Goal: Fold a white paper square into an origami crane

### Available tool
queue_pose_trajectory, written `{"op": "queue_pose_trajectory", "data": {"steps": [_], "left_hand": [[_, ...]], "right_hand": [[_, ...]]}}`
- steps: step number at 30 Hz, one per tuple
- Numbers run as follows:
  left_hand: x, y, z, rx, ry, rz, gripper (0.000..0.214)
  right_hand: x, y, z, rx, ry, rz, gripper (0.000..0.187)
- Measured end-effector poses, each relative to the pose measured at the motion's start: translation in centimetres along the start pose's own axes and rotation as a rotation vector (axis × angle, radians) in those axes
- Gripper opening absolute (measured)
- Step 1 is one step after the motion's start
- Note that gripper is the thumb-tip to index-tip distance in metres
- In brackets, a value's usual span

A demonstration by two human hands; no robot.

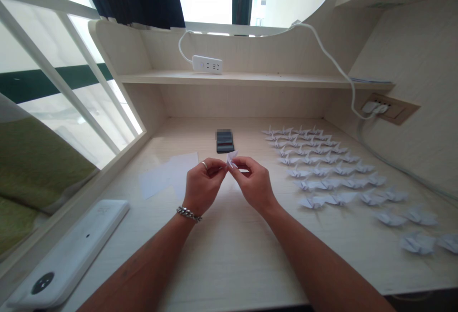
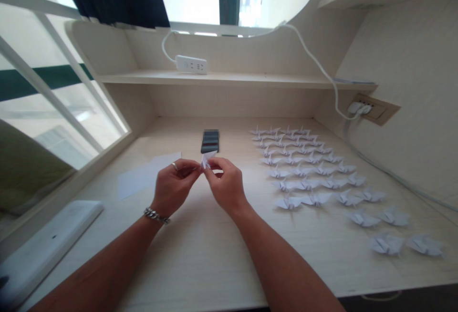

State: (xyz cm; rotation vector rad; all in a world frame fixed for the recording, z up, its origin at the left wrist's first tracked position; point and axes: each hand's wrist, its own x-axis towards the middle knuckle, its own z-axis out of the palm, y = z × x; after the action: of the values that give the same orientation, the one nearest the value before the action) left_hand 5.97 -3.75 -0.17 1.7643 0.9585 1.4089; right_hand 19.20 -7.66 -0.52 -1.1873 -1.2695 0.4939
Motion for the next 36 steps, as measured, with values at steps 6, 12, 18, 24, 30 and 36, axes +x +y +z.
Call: {"op": "queue_pose_trajectory", "data": {"steps": [6, 12, 18, 24, 30, 36], "left_hand": [[0.0, -0.2, 0.0, -0.072, -0.018, -0.016, 0.022], [-0.1, 0.2, -0.4, 0.204, -0.084, 0.184, 0.012], [-0.1, 0.4, -0.4, 0.31, -0.203, 0.252, 0.01], [0.0, -0.4, -0.1, 0.038, -0.171, 0.018, 0.011], [0.4, -0.5, 0.0, -0.11, -0.144, -0.111, 0.018], [0.5, -0.3, 0.0, -0.131, -0.141, -0.14, 0.018]], "right_hand": [[0.1, 0.2, 0.2, 0.107, -0.013, 0.026, 0.02], [1.0, 0.2, 0.1, 0.539, 0.007, 0.368, 0.018], [1.3, 0.3, -0.1, 0.547, 0.049, 0.489, 0.027], [1.2, 0.8, 0.1, 0.53, 0.076, 0.485, 0.021], [1.2, 1.1, 0.2, 0.536, 0.055, 0.433, 0.024], [1.2, 1.3, 0.2, 0.517, 0.045, 0.411, 0.027]]}}
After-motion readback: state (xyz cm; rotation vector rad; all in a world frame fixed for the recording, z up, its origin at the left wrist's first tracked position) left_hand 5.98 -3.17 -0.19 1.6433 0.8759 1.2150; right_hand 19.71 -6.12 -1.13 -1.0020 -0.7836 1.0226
